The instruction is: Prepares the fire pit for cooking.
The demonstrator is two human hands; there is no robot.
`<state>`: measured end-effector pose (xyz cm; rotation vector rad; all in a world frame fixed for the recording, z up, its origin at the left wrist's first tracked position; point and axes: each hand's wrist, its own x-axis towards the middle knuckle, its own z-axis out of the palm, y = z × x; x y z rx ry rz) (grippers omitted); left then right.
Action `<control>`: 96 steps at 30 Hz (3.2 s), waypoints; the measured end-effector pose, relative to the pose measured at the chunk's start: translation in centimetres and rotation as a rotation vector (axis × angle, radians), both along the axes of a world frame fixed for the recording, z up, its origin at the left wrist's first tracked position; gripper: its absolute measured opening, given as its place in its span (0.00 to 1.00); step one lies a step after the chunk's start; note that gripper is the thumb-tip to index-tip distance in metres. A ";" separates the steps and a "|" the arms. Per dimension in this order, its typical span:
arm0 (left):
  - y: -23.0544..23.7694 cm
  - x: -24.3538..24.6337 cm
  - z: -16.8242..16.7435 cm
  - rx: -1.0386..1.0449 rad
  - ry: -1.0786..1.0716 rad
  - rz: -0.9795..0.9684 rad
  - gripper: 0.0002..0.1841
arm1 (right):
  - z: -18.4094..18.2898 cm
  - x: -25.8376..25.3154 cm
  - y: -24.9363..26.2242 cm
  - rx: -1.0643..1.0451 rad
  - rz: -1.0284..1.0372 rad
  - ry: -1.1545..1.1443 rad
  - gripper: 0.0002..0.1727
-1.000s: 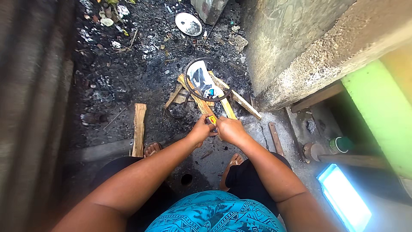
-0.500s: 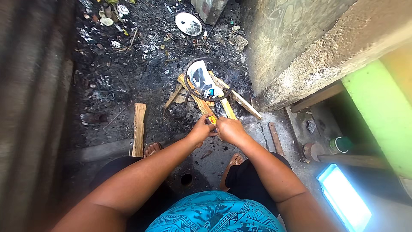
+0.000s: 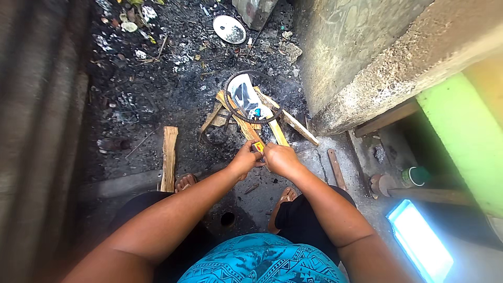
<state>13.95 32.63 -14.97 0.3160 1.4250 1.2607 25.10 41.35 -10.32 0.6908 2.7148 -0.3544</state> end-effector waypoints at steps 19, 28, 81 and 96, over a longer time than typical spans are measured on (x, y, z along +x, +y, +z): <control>0.0 0.0 -0.3 0.006 -0.006 0.001 0.29 | 0.0 0.0 -0.1 -0.002 -0.004 -0.004 0.12; -0.1 0.1 0.0 0.007 -0.010 0.020 0.30 | 0.0 0.1 0.0 -0.001 -0.007 0.012 0.11; -0.1 0.0 0.2 0.018 0.001 0.037 0.21 | 0.3 0.2 0.0 -0.022 -0.019 0.000 0.10; -0.1 0.2 0.1 0.024 -0.009 0.029 0.20 | 0.3 0.3 0.0 -0.007 -0.014 -0.017 0.11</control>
